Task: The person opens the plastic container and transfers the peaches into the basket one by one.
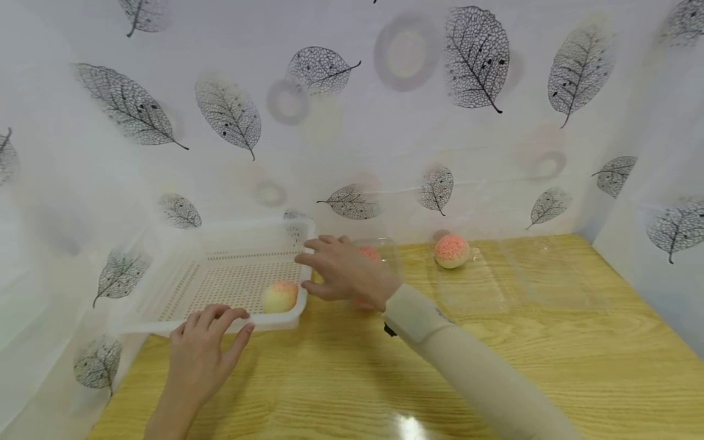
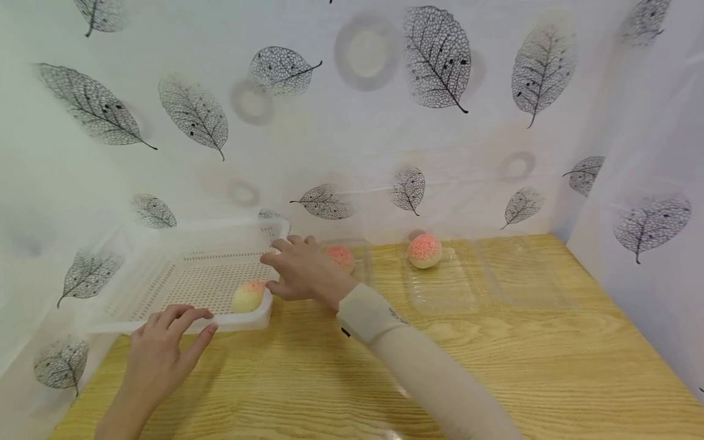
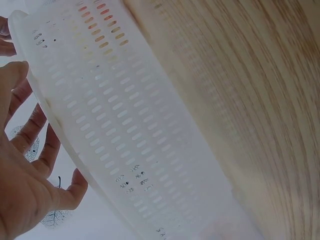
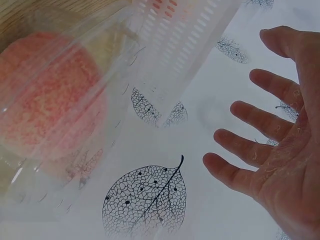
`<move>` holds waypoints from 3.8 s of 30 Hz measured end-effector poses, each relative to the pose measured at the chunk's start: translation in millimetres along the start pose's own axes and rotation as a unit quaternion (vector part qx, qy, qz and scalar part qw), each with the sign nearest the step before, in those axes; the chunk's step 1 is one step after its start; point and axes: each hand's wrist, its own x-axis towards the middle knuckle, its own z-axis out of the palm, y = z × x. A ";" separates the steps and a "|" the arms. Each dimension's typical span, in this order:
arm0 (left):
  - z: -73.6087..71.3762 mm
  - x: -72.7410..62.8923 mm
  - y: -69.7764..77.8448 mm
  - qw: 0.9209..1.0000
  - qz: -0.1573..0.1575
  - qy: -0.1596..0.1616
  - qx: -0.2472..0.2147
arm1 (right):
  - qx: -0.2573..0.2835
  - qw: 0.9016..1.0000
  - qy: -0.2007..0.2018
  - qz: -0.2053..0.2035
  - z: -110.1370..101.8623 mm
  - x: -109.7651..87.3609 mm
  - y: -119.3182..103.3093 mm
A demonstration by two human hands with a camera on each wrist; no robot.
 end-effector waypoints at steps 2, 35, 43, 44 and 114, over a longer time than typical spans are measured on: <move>0.0 -0.5 0.0 1.000 -0.001 -0.001 -0.001 | -0.002 1.000 0.001 0.003 0.0 -2.6 1.8; -2.4 1.3 2.0 1.000 0.005 0.002 0.001 | 0.038 0.998 0.008 0.046 3.5 -28.8 29.6; -0.9 -0.3 1.0 1.000 -0.001 -0.003 0.000 | 0.022 0.998 0.036 0.046 5.2 -38.3 38.3; -0.8 -0.3 0.8 1.000 -0.001 -0.003 0.000 | 0.022 0.998 0.040 0.046 5.7 -39.7 39.5; -0.5 1.7 0.8 1.000 0.018 0.003 -0.010 | 0.007 0.985 0.013 0.174 2.3 -120.6 140.0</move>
